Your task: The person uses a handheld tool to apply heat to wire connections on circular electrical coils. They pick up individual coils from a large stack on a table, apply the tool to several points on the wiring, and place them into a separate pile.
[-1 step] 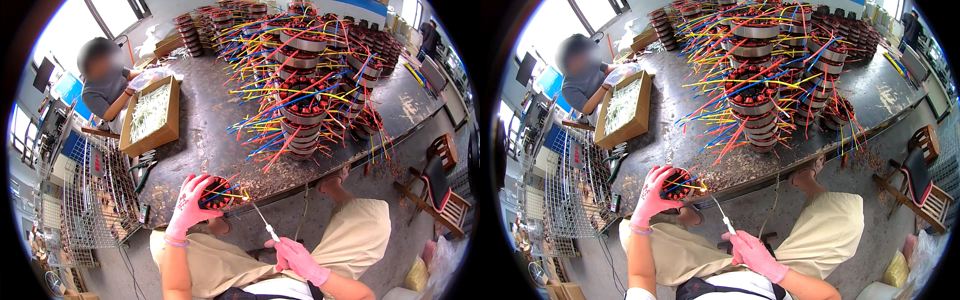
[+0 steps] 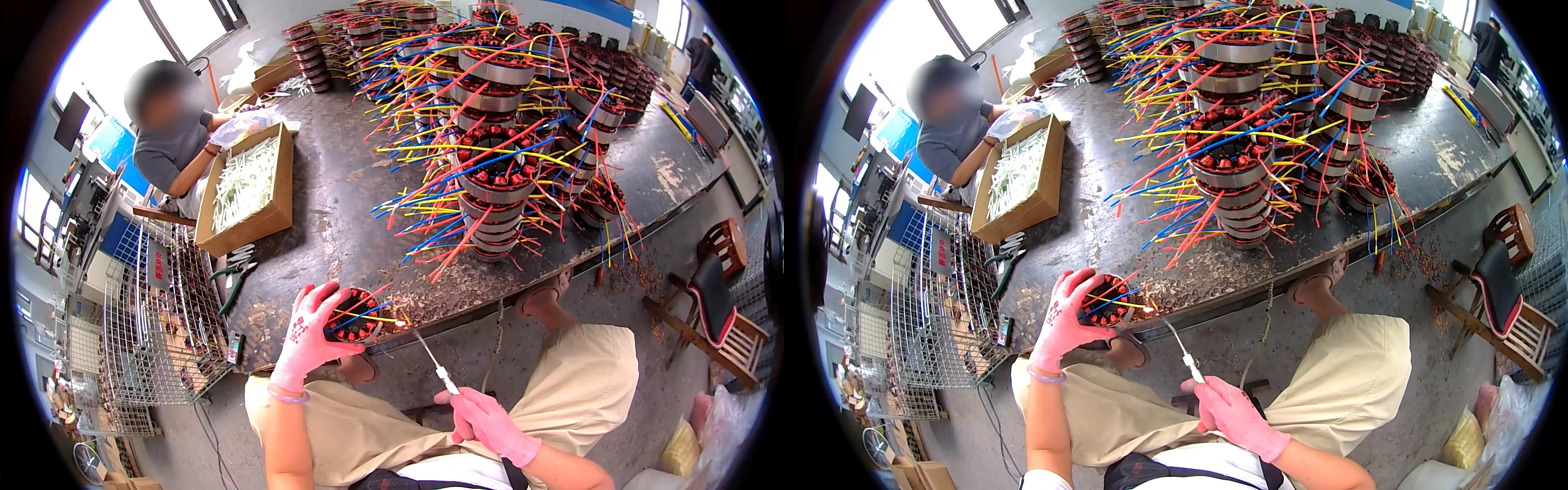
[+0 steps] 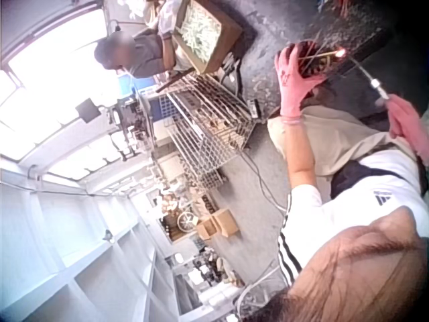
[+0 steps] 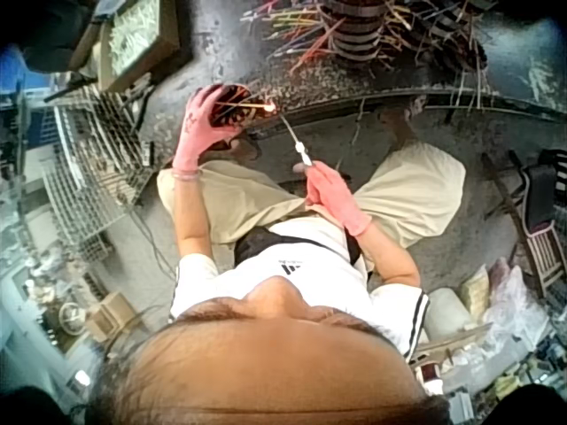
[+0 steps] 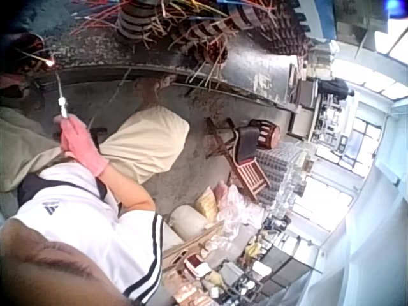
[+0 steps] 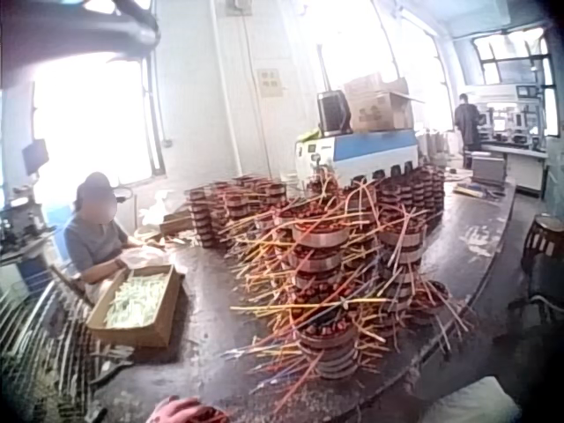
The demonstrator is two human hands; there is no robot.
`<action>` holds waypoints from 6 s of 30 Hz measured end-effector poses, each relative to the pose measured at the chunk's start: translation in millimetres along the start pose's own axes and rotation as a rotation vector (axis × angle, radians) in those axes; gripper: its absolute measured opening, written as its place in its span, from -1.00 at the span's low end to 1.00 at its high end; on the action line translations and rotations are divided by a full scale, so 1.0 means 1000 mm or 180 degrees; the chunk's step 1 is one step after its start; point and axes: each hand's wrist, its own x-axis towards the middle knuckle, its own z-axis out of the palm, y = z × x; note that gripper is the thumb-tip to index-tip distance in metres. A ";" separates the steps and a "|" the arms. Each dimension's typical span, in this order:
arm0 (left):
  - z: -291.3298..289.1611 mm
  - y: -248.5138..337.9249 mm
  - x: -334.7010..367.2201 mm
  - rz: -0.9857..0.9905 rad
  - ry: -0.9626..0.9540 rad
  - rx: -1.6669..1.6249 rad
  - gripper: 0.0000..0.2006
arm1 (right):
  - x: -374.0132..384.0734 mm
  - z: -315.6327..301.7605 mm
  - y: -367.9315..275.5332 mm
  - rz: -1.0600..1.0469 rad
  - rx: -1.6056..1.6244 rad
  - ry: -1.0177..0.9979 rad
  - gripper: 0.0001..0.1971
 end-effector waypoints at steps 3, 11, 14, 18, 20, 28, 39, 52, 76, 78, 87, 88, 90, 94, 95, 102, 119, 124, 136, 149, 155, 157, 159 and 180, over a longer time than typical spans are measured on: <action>-0.004 -0.002 -0.002 0.0072 -0.0070 0.0036 -0.09 | -0.001 -0.007 -0.005 0.0038 -0.0224 0.0035 -0.64; -0.005 -0.015 -0.002 0.0374 -0.0023 -0.0158 -0.11 | -0.016 -0.014 -0.056 0.0398 -0.0655 0.0136 -0.62; -0.001 -0.012 -0.001 0.0405 0.0202 -0.0059 -0.10 | -0.022 -0.018 -0.073 0.0486 -0.1119 0.0045 -0.60; 0.002 -0.012 -0.005 0.0453 0.0193 0.0101 -0.11 | -0.023 -0.007 -0.071 0.0164 -0.1372 0.0102 -0.54; 0.002 -0.010 -0.006 0.0431 0.0205 0.0182 -0.11 | -0.021 -0.005 -0.066 0.0042 -0.1324 0.0074 -0.56; -0.006 -0.014 -0.005 0.0620 -0.0004 0.0056 -0.13 | -0.010 -0.005 -0.030 -0.0323 -0.0724 -0.0016 -0.56; -0.014 -0.003 0.008 0.0399 -0.0410 -0.0181 -0.11 | -0.006 -0.011 -0.008 0.0058 -0.0329 -0.0037 -0.60; -0.005 -0.003 0.006 0.0447 -0.0093 0.0140 -0.07 | -0.003 -0.003 -0.008 0.0144 -0.0349 0.0042 -0.60; -0.008 -0.003 0.010 0.0411 -0.0249 0.0008 -0.04 | -0.006 0.000 -0.010 0.0159 -0.0167 -0.0020 -0.67; -0.010 -0.003 0.009 0.0406 -0.0269 0.0017 -0.04 | -0.003 -0.001 -0.008 0.0181 -0.0136 -0.0043 -0.67; -0.009 -0.003 0.011 0.0480 -0.0287 0.0011 -0.05 | -0.002 -0.002 -0.002 0.0127 -0.0077 -0.0077 -0.66; -0.009 -0.003 0.011 0.0485 -0.0287 0.0013 -0.05 | -0.002 -0.003 0.000 0.0108 -0.0057 -0.0086 -0.65; -0.010 -0.004 0.010 0.0490 -0.0293 -0.0014 -0.06 | -0.002 -0.002 -0.001 0.0123 -0.0091 -0.0104 -0.65; -0.008 -0.006 0.011 0.0481 -0.0285 -0.0041 -0.06 | -0.002 0.001 -0.006 0.0161 -0.0122 -0.0056 -0.65; -0.008 -0.006 0.010 0.0472 -0.0267 -0.0043 -0.06 | -0.001 0.001 -0.007 0.0163 -0.0154 -0.0049 -0.65; -0.010 -0.003 0.010 0.0477 -0.0254 -0.0061 -0.10 | -0.002 0.002 -0.006 0.0137 -0.0201 -0.0035 -0.65; -0.009 -0.004 0.011 0.0476 -0.0339 -0.0043 -0.08 | -0.002 0.002 -0.005 0.0145 -0.0254 0.0003 -0.63; -0.008 -0.005 0.011 0.0488 -0.0330 -0.0028 -0.05 | -0.002 -0.002 0.000 0.0056 -0.0318 -0.0010 -0.64; -0.009 -0.004 0.012 0.0471 -0.0368 -0.0013 -0.04 | -0.002 -0.002 0.003 0.0082 -0.0308 -0.0030 -0.61; -0.008 -0.005 0.013 0.0504 -0.0339 0.0089 -0.09 | -0.003 -0.002 0.002 0.0080 -0.0319 -0.0042 -0.62; -0.008 -0.004 0.013 0.0539 -0.0288 0.0069 -0.08 | -0.001 -0.005 0.006 0.0010 -0.0350 -0.0059 -0.62; -0.008 -0.003 0.014 0.0551 -0.0285 0.0068 -0.08 | -0.002 -0.005 0.005 -0.0022 -0.0394 -0.0046 -0.62; -0.008 -0.003 0.014 0.0543 -0.0281 0.0071 -0.08 | -0.002 -0.004 0.004 -0.0005 -0.0410 -0.0064 -0.62; -0.008 -0.003 0.013 0.0521 -0.0281 0.0066 -0.09 | -0.003 -0.003 0.001 0.0089 -0.0436 -0.0003 -0.64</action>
